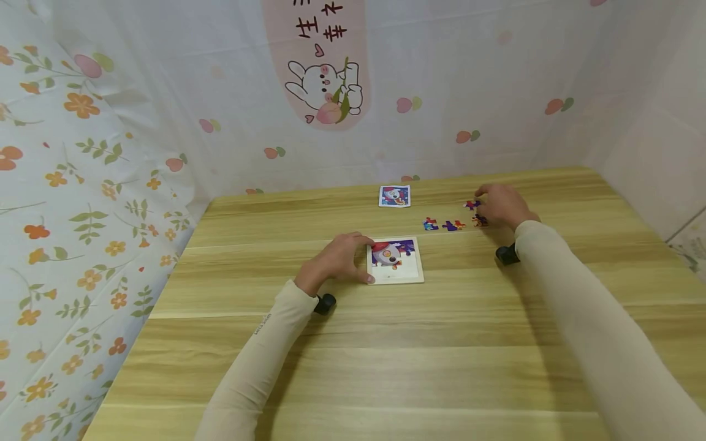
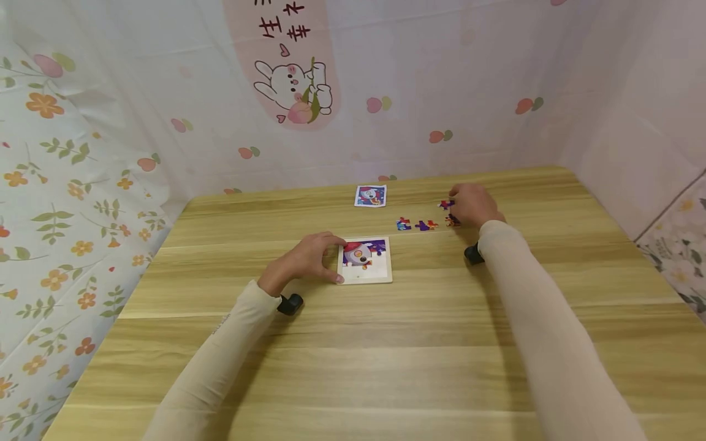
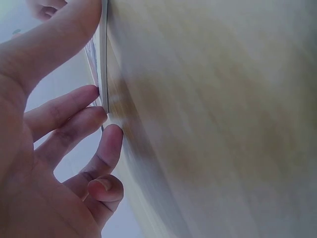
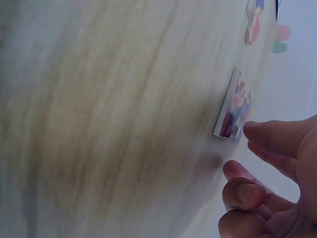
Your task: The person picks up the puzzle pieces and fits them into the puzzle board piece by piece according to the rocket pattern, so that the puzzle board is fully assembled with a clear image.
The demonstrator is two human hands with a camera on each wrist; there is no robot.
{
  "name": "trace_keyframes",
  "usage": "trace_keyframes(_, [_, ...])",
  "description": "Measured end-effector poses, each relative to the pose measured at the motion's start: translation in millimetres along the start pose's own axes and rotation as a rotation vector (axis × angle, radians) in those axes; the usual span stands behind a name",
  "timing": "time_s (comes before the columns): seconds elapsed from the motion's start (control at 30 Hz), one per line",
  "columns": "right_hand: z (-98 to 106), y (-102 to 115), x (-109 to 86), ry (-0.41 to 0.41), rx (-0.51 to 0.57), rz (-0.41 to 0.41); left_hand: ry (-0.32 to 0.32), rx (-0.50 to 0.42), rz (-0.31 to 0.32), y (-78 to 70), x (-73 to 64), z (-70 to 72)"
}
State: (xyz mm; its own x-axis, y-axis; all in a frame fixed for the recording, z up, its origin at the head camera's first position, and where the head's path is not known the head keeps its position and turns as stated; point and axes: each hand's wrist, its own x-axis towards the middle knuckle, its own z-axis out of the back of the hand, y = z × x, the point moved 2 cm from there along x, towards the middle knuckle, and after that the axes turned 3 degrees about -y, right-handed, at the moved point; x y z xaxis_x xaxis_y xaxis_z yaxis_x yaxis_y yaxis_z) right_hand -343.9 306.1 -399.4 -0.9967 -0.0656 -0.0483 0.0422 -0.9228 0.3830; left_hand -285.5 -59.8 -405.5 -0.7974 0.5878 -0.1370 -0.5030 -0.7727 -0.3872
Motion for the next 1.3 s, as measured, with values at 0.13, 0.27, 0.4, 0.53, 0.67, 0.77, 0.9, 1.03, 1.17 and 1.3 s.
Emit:
trace_keyframes(0.13, [-3,-4,1.0,0.019,-0.014,-0.016,0.003,0.007,-0.009,0.5,0.6,-2.2])
trace_keyframes(0.27, [-5,-8,3.9,0.024,-0.018,-0.024,-0.007,0.015,-0.017,0.4,0.7,-1.0])
trace_keyframes(0.4, [-5,-11,8.2,-0.006,-0.007,-0.022,-0.010,0.024,-0.015,0.8,0.7,0.4])
trace_keyframes(0.53, [-6,-12,9.1,-0.056,0.023,-0.016,-0.005,0.020,-0.015,1.3,1.7,-0.1])
trace_keyframes(0.67, [-6,-11,6.8,-0.089,0.041,-0.003,-0.007,0.016,-0.021,0.9,2.3,-0.6])
trace_keyframes(0.77, [-6,-11,6.0,-0.099,0.053,0.004,-0.007,0.022,-0.023,0.6,1.9,-0.7])
trace_keyframes(0.9, [-5,-11,6.1,-0.120,0.095,0.002,-0.005,0.030,-0.021,0.3,0.5,-0.5])
trace_keyframes(1.03, [-2,-10,6.1,-0.134,0.161,-0.010,-0.007,0.034,-0.019,0.2,-0.2,-0.1])
trace_keyframes(1.17, [1,-8,4.4,-0.124,0.232,-0.033,-0.007,0.031,-0.016,0.2,0.1,-0.4])
trace_keyframes(1.3, [4,-4,0.4,-0.110,0.287,-0.053,-0.005,0.030,-0.010,0.4,0.7,-1.2])
